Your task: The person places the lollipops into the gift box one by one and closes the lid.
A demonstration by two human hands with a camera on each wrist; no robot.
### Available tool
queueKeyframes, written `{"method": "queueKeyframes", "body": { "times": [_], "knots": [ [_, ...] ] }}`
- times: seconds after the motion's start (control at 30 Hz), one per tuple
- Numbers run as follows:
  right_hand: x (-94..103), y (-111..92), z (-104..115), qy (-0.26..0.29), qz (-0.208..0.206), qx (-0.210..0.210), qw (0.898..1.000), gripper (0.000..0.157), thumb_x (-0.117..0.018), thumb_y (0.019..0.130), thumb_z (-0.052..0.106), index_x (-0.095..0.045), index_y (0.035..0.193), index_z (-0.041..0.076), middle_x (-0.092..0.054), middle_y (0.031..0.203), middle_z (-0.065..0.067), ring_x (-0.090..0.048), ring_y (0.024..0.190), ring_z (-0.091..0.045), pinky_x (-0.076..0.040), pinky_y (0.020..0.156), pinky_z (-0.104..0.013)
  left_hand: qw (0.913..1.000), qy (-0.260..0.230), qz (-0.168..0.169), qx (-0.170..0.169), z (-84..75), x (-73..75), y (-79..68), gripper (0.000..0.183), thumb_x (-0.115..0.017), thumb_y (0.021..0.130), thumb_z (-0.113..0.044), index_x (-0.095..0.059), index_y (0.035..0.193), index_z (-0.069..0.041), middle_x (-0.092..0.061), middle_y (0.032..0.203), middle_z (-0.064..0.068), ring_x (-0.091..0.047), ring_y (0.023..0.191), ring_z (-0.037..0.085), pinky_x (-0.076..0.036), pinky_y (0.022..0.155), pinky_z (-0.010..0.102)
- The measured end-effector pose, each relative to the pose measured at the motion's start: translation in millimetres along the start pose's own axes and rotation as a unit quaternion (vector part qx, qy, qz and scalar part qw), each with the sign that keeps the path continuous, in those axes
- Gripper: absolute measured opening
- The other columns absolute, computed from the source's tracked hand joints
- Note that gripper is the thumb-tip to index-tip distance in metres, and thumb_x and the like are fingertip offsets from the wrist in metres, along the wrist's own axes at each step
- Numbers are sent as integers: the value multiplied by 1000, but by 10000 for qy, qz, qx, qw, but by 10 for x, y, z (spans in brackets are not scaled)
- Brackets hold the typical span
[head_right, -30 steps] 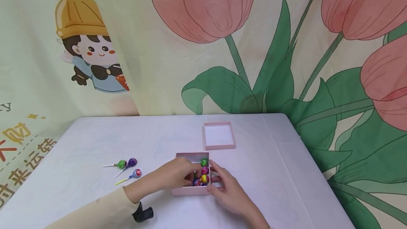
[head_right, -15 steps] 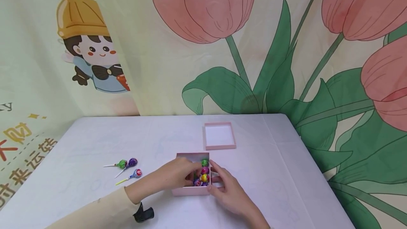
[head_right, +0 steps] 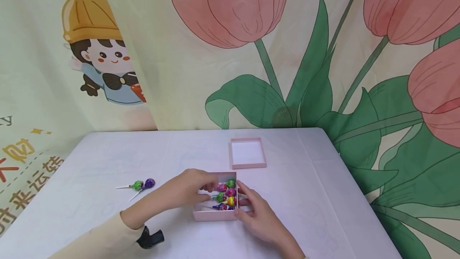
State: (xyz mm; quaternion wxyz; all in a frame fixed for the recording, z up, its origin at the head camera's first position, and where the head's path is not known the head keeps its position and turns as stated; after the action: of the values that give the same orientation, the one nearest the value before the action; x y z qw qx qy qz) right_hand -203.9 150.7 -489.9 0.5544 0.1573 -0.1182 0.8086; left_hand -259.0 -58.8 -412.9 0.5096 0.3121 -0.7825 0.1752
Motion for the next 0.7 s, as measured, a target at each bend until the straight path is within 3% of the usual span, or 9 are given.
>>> {"method": "queueKeyframes", "body": {
  "times": [0.17, 0.3, 0.5, 0.7],
  "knots": [
    [5, -1, 3, 49, -34, -24, 10000, 77, -73, 101, 24, -33, 167, 28, -47, 162, -16, -61, 133, -32, -54, 95, -23, 9991, -16, -404, 94, 124, 286, -155, 24, -86, 90, -9, -70, 106, -19, -73, 95, -7, -71, 92, 17, -60, 80, 29],
    [5, -2, 3, 97, -28, 12, 9999, 77, -73, 101, 22, -34, 167, 28, -46, 162, -17, -61, 133, -32, -53, 93, -21, 9973, 60, -625, 368, 282, 485, -315, 25, -87, 89, -11, -70, 106, -19, -73, 97, -8, -71, 94, 17, -60, 82, 31],
    [-4, 4, 1, 72, -24, -18, 10000, 76, -73, 102, 24, -34, 167, 28, -47, 161, -16, -61, 133, -32, -57, 98, -30, 9916, 137, -884, 935, 616, 699, -622, 28, -89, 88, -14, -70, 106, -21, -69, 96, -14, -68, 94, 12, -61, 82, 36],
    [-7, 8, 0, 28, -29, -34, 10000, 76, -73, 102, 26, -34, 167, 28, -47, 161, -16, -61, 133, -32, -58, 101, -41, 9857, 111, -1018, 1335, 975, 806, -923, 28, -89, 87, -13, -70, 108, -18, -71, 99, -10, -71, 95, 18, -62, 85, 41]
  ]
}}
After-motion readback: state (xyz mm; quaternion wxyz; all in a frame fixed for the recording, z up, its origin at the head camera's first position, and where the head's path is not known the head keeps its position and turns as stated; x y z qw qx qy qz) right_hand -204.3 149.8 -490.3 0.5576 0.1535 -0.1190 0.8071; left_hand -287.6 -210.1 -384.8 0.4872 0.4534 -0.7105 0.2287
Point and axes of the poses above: each hand's wrist, its own y-axis towards the middle knuckle, its own x-axis out of the back of the hand, z = x × y, the point moved 5 cm from there along y, towards the middle knuckle
